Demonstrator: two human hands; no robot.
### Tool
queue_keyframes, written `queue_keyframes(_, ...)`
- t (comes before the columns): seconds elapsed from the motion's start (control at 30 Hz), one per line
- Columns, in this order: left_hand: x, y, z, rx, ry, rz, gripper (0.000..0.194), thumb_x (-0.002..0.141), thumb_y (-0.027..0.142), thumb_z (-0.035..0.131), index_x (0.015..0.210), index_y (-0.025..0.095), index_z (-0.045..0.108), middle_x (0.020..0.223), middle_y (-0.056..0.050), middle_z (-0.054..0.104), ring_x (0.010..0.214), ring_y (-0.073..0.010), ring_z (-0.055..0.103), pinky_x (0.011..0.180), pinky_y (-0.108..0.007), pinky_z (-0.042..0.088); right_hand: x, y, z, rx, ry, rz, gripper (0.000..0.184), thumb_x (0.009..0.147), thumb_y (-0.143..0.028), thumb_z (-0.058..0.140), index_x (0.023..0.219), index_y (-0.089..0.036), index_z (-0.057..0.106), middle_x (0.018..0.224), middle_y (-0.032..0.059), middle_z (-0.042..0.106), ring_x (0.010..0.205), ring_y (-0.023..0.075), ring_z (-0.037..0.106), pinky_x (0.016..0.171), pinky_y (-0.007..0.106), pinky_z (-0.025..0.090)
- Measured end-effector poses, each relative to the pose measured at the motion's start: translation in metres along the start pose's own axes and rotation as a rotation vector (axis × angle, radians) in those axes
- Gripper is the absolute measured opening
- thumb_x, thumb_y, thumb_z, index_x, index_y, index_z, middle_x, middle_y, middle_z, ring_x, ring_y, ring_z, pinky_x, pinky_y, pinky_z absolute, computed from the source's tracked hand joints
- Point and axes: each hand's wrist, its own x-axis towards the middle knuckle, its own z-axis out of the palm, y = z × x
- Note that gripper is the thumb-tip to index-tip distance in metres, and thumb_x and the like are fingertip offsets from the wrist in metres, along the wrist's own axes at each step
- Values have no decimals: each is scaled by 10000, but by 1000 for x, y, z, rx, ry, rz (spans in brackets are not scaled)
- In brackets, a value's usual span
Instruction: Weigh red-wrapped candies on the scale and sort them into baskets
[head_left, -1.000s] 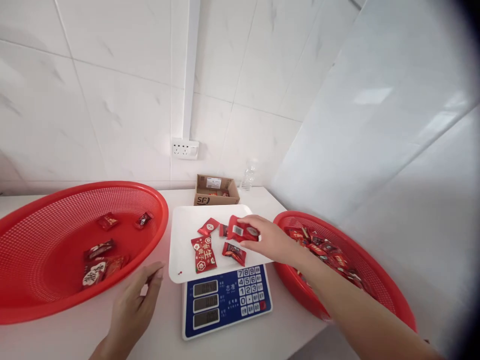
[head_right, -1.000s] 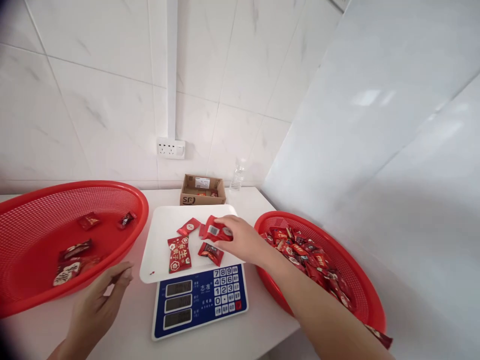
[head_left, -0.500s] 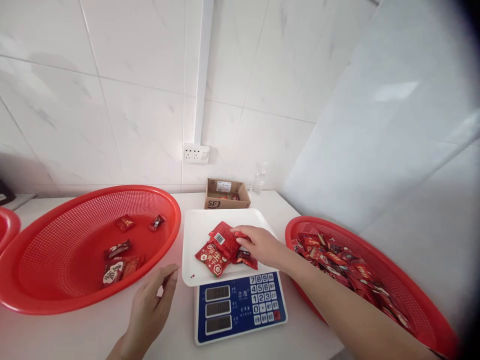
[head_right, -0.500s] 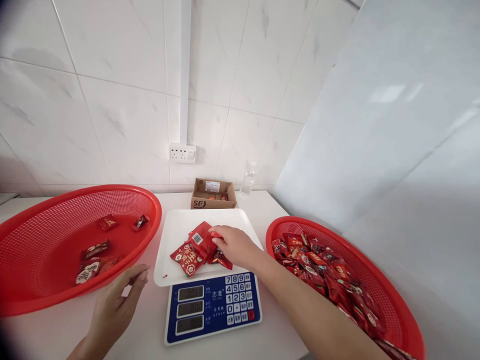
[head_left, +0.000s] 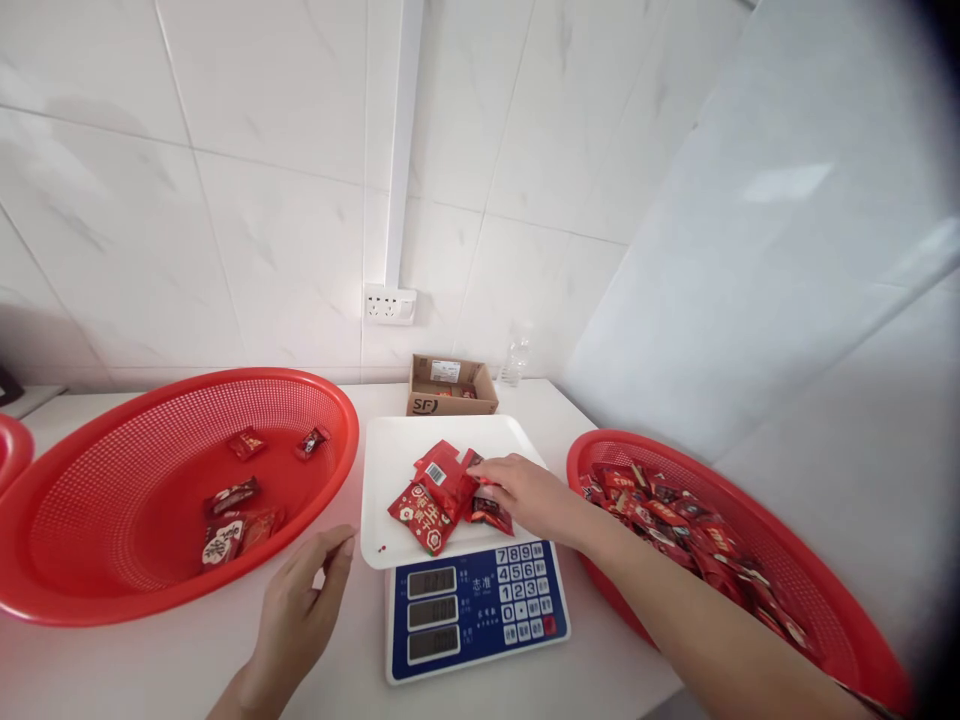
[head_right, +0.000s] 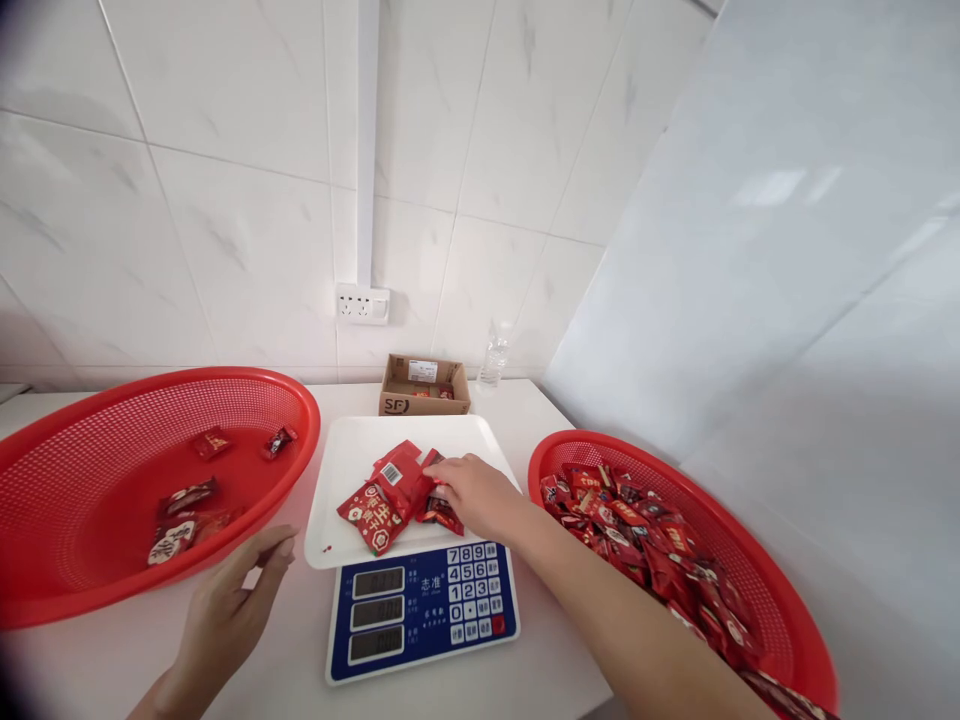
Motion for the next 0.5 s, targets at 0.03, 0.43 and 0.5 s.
queue_keyframes(0.03,1,0,-1,5,1,-1,165,875,305,497,870,198,623,655,14,661,508,-97,589,438,-148,448,-3,-1,-3,0,31,23,398,898,-211,402,1247,-211,591,1251,62,623,1159,251,526,970,405,422)
queue_keyframes(0.43,-6,-3,1,48,-54,-129,157,869,282,516,912,191,636,719,10,684,635,-112,649,613,-196,489,-124,70,-29,-204,455,604,476,859,-342,529,1316,-210,513,1366,110,523,1269,318,454,1024,524,386)
queue_keyframes(0.5,-6,-3,3,49,-56,-133,154,863,285,523,905,192,638,719,8,685,629,-115,648,606,-203,491,-141,67,-12,-197,565,561,432,849,-354,547,1261,-224,562,1347,100,542,1263,308,465,1018,515,403)
